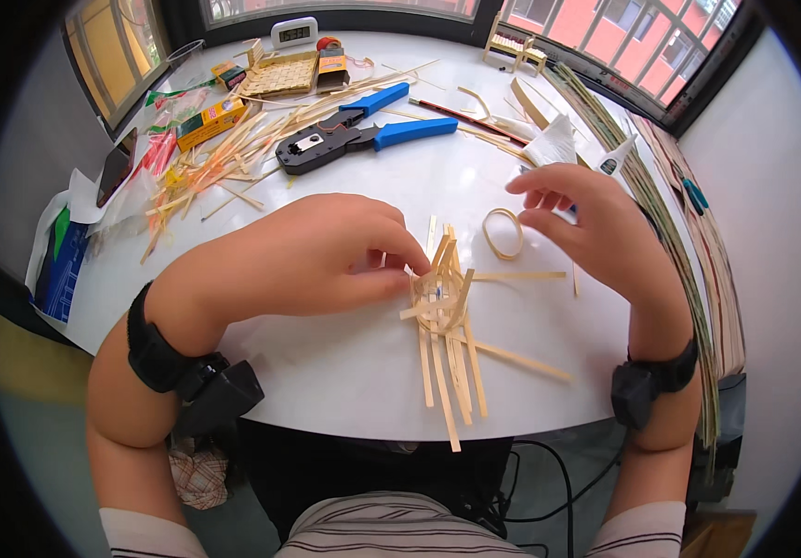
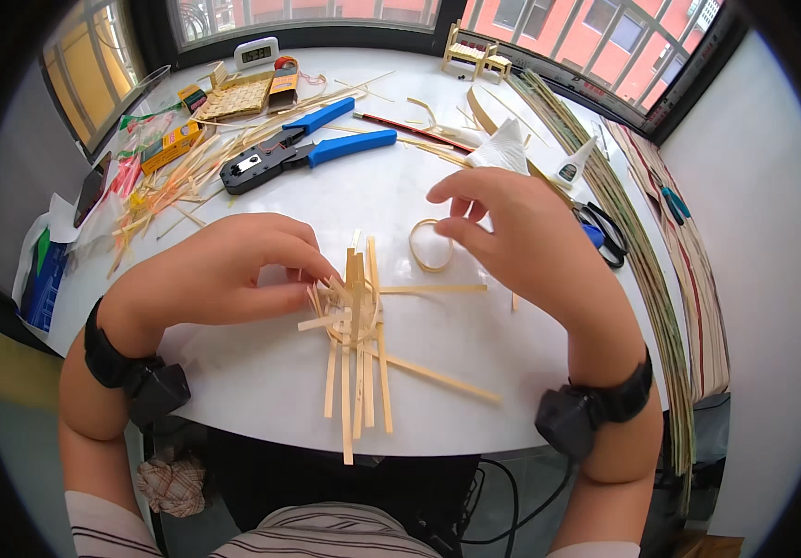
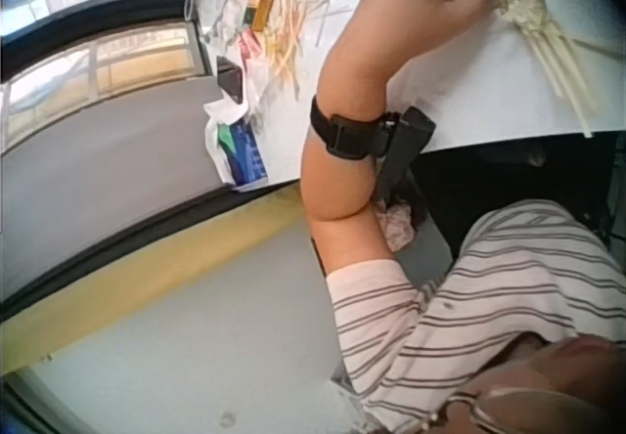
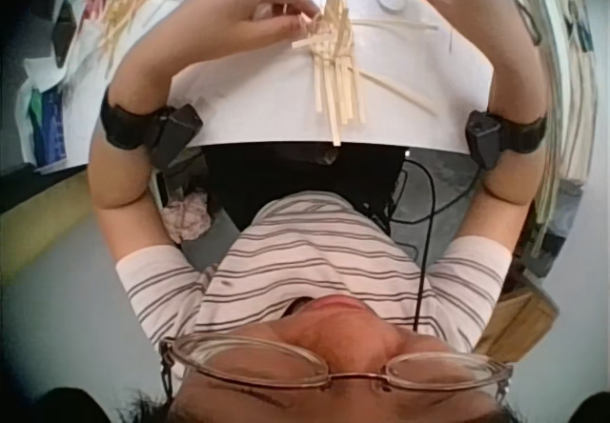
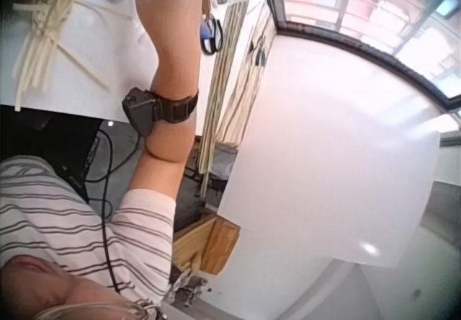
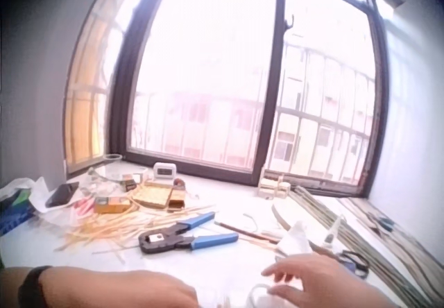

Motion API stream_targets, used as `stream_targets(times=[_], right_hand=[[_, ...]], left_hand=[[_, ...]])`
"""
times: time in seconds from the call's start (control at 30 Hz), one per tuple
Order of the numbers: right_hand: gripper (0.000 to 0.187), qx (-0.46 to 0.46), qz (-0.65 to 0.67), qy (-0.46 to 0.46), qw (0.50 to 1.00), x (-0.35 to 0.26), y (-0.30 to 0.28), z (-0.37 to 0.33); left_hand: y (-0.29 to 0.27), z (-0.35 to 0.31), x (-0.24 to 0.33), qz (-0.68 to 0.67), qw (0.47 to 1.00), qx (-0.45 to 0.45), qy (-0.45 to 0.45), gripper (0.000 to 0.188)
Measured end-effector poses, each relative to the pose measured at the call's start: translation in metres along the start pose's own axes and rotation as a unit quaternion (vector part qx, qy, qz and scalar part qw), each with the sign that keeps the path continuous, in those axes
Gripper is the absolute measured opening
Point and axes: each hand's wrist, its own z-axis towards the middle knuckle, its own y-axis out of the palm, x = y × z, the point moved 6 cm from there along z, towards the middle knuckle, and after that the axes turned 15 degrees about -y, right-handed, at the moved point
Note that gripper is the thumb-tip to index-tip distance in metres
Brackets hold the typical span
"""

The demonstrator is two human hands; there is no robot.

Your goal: Weaving thin bamboo strips to construct a small object or basket structure.

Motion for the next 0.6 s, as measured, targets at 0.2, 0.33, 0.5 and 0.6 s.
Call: stream_targets(times=[0.2, 0.33, 0.5, 0.6], right_hand=[[0.025, -0.029, -0.07, 0.039, 0.996, 0.018, 0.027, -0.004], [0.019, -0.079, -0.059, 0.069, 0.993, 0.016, 0.032, 0.004], [0.013, -0.067, -0.043, 0.061, 0.995, 0.017, 0.034, 0.004], [0.013, -0.006, 0.005, 0.083, 0.996, 0.023, 0.025, 0.0]], left_hand=[[0.007, 0.003, 0.003, -0.015, 0.998, 0.004, 0.063, 0.031], [0.004, 0.0, 0.011, 0.011, 0.996, 0.01, 0.083, 0.037], [0.009, -0.001, 0.011, 0.013, 0.999, -0.002, 0.041, 0.034], [0.014, 0.002, 0.008, -0.017, 0.998, -0.011, 0.061, 0.025]])
